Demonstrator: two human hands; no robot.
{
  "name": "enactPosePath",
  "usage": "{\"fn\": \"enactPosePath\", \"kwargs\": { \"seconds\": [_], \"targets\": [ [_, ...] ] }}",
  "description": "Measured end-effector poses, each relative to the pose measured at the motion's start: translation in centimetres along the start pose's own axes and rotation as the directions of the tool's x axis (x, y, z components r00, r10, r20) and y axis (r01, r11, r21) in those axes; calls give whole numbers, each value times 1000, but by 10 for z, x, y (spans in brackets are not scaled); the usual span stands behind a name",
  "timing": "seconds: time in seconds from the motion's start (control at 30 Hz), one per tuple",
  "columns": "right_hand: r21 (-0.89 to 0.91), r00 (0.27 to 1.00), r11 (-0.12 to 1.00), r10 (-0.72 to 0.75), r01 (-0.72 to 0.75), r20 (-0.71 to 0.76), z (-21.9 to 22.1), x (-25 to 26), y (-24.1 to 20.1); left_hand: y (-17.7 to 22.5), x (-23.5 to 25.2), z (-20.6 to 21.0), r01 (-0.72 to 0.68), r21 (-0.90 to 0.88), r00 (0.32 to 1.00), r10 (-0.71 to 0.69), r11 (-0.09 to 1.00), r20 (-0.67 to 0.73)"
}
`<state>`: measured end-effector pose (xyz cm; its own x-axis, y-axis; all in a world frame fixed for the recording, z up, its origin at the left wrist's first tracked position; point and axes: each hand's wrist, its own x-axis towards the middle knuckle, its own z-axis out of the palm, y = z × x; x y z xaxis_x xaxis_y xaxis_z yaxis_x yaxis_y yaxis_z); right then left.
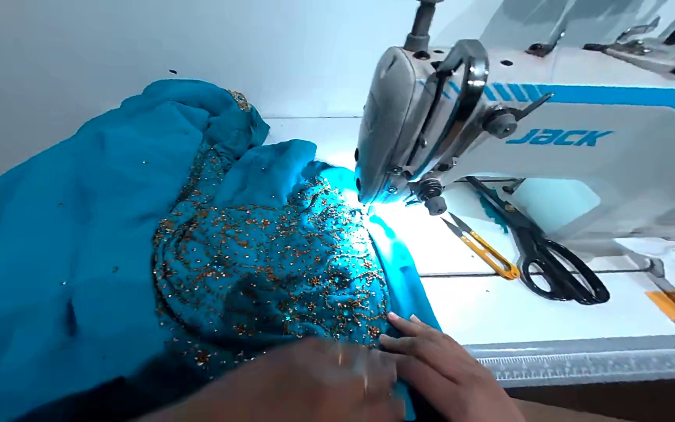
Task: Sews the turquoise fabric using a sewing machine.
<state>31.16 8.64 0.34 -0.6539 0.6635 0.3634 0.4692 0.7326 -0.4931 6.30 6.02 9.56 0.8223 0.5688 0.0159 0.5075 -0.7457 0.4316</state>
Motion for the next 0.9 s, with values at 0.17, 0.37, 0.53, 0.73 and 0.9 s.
{"fn": "enactPosePath", "kwargs": {
  "seconds": [0.17, 0.37, 0.53, 0.73, 0.9],
  "targets": [
    [141, 910, 956, 289, -258, -297, -7, 17, -2, -73, 50, 27, 162, 382, 986, -161, 910, -35],
    [-63, 833, 865, 458, -498, -310, 15, 45, 8, -80, 43, 37, 159, 265, 986, -164, 951, -5],
    [-118, 812, 823, 506, -555, -289, 17, 50, 5, -91, 40, 49, 132, 273, 986, -98, 953, -134],
    [-83, 784, 791, 576, -606, -232, 7, 52, 6, -92, 38, 56, 149, 232, 972, -100, 961, -212],
    [-139, 788, 787, 557, -602, -262, 3, 57, -10, -91, 40, 58, 147, 193, 972, -106, 970, -210]
  ]
}}
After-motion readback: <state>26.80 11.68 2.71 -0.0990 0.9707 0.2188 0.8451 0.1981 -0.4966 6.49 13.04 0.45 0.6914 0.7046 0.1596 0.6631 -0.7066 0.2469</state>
